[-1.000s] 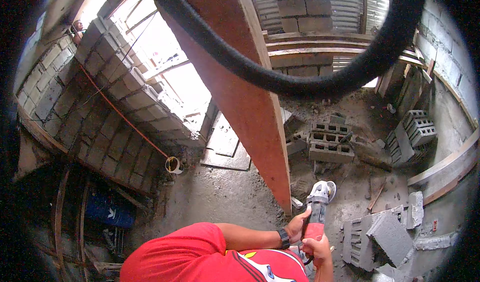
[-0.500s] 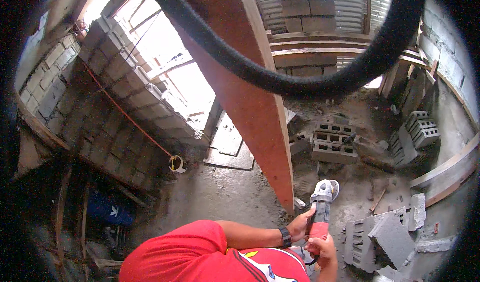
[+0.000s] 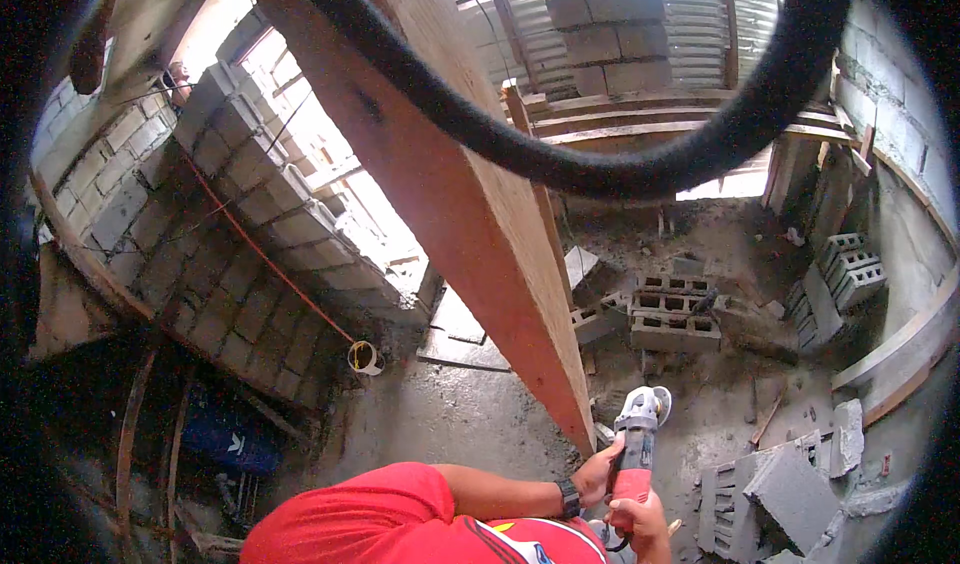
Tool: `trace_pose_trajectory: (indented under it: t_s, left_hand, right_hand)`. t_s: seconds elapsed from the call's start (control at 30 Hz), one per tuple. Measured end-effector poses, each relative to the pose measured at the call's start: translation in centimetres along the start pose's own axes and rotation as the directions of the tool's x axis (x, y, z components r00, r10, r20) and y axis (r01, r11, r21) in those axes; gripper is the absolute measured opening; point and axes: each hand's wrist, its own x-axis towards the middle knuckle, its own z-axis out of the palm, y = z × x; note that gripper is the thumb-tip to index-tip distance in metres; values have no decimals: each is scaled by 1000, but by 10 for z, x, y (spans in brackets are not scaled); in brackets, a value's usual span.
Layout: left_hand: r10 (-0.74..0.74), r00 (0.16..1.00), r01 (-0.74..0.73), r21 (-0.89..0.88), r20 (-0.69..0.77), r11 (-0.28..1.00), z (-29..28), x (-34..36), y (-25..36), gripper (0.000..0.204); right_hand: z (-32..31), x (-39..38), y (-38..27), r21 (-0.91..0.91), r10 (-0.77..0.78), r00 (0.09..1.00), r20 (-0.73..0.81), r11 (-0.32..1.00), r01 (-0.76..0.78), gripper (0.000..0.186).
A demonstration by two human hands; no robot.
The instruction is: The person uses an angle grinder to cut a concrete block, handles a long metal rod, and then uses a shovel to mix and move wet concrete to a person building a wall.
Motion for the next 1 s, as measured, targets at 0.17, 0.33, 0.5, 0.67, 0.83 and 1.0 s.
trace_pose_trajectory:
  t_s: [0.17, 0.33, 0.5, 0.67, 0.83, 1.0]
  left_hand:
    - [14, 1000, -14, 5, -3, 1000, -4, 2, -1, 54]
    - [63, 997, -62, -16, 51, 998, -4, 2, 3, 55]
    - [57, 998, -57, -4, 4, 998, -1, 3, 2, 55]
    - [88, 996, -88, -14, -24, 996, 5, 0, 0, 54]
    - [50, 998, -49, -21, 36, 999, 5, -4, -1, 55]
    - [-26, 1000, 25, 125, 6, 992, 12, -21, 6, 64]
  right_hand:
    - [-4, 1, 2, -19, -19, 1000, -6, 1000, 19, 37]
    - [-8, 7, 2, -45, -5, 998, 61, 999, 8, 39]
    - [-8, 5, 2, -30, -10, 998, 56, 999, 12, 43]
    - [-4, -3, -3, -10, -28, 999, 26, 1000, 28, 42]
    - [-1, -7, 1, -36, -45, 999, 16, 998, 46, 36]
    - [5, -19, -1, -5, -35, 999, 3, 999, 35, 38]
